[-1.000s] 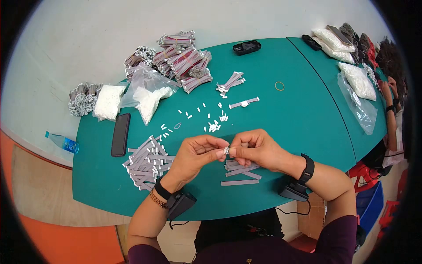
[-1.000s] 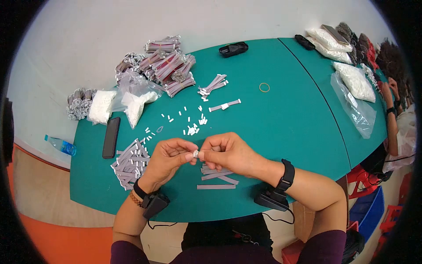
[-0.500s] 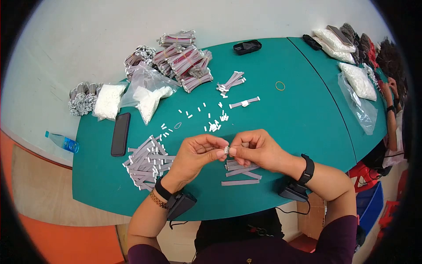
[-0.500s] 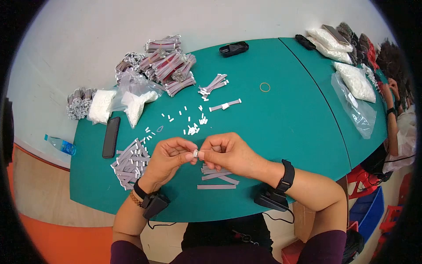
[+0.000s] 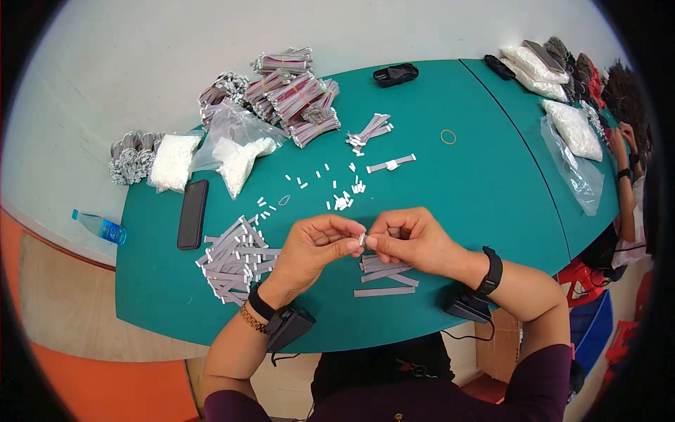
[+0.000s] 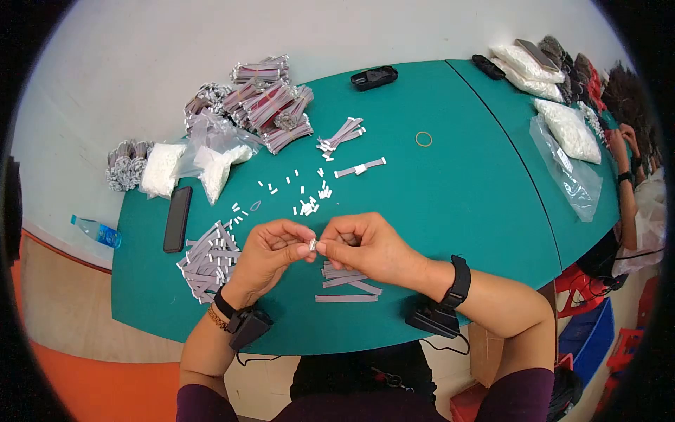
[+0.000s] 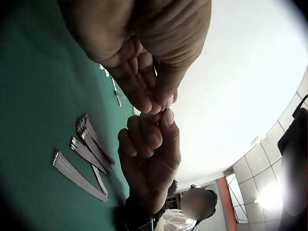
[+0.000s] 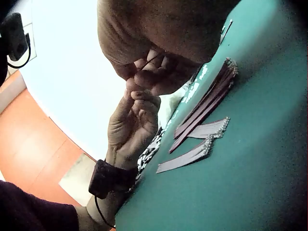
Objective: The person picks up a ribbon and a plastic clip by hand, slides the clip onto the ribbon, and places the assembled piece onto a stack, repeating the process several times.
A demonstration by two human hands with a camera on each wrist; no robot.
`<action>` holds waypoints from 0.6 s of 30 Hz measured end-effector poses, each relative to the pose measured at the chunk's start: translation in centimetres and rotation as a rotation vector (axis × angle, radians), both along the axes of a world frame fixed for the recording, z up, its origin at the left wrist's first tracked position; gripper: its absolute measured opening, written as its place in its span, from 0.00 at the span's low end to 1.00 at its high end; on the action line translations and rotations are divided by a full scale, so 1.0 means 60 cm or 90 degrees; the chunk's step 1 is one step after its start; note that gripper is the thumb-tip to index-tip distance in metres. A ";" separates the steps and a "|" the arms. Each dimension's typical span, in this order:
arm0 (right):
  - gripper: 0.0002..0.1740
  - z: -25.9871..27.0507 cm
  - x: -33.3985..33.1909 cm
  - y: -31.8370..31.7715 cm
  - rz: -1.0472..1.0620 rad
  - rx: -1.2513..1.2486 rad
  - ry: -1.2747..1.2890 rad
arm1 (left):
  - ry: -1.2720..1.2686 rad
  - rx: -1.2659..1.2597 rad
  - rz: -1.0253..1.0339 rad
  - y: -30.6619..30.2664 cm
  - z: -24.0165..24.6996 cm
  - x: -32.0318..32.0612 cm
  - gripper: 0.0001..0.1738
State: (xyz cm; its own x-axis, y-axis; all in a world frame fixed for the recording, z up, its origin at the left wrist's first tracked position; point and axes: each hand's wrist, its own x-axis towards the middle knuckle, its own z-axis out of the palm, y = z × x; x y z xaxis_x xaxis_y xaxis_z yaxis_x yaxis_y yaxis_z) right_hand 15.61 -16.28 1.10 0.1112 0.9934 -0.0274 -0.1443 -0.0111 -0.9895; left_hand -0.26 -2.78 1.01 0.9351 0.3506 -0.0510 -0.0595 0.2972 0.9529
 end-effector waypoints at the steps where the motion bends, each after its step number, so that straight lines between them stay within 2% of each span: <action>1: 0.09 0.000 0.000 0.000 -0.002 0.001 0.002 | 0.002 0.004 0.001 0.000 -0.001 0.000 0.11; 18: 0.09 0.001 0.002 -0.001 -0.005 -0.014 -0.003 | 0.011 0.063 0.034 -0.007 0.005 0.001 0.11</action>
State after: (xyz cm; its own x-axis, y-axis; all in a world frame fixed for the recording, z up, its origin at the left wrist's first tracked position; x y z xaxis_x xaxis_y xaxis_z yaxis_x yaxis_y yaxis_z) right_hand 15.74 -16.33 1.17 0.1188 0.9917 -0.0490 -0.1402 -0.0321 -0.9896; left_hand -0.19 -3.20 1.29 0.9141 0.4044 -0.0304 -0.0556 0.1992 0.9784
